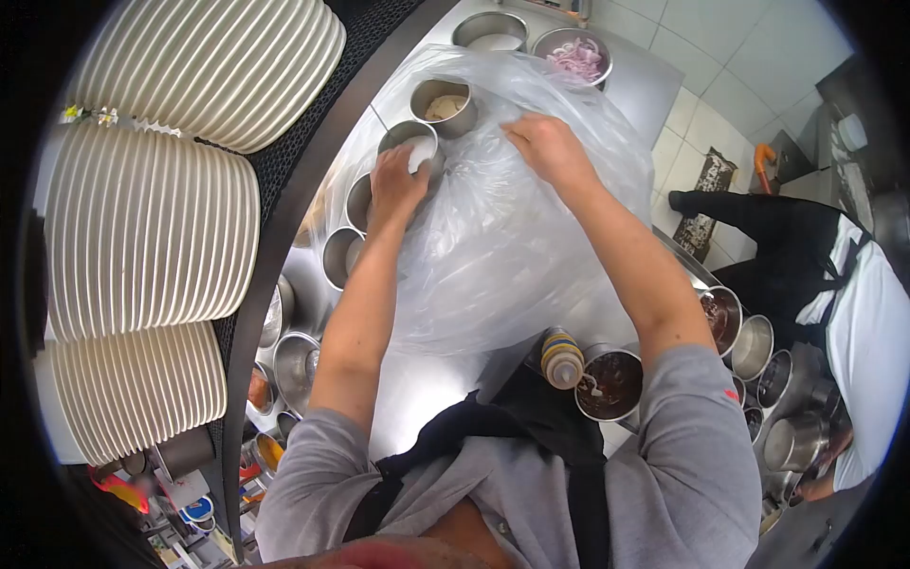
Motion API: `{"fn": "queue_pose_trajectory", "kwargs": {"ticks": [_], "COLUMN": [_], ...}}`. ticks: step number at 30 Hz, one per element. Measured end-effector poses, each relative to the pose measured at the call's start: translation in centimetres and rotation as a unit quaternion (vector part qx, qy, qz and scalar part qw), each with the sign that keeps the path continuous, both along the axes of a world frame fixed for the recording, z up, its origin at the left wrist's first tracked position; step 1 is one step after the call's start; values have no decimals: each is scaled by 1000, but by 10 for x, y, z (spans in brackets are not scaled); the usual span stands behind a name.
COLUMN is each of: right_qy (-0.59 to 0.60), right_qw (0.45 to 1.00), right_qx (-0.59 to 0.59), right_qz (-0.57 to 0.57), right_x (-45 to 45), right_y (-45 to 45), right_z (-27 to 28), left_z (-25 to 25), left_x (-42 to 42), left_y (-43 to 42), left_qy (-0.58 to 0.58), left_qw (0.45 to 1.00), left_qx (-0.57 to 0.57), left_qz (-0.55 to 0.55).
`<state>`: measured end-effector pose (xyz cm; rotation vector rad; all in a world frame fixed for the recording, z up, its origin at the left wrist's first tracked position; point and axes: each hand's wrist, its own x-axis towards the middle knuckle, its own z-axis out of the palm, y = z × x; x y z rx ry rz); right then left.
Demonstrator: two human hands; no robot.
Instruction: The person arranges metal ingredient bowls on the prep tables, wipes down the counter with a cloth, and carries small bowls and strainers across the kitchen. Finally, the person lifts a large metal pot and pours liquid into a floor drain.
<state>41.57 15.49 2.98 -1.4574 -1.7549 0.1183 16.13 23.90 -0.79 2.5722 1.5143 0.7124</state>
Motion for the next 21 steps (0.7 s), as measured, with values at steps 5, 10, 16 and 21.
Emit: {"fn": "queue_pose_trajectory", "kwargs": {"ticks": [5,10,16,21], "right_qy": [140,39,333,371], "right_qw": [974,989,837,682], "right_qx": [-172,-70,-117,-86], "right_qz": [-53,-125,-418,-625], "right_x": [22,41,24,57], "right_y": [-105,-277,-476,-631], "right_z": [49,61,61,11], "left_z": [-45,14,-59,-19], "left_x": [37,35,-41,-2], "left_y": [60,-56,-172,-170], "left_qy": [117,-176,116,78], "left_qw": [993,980,918,971], "left_qx": [-2,22,-207,-108], "left_qz": [-3,-95,-318,-197]}}
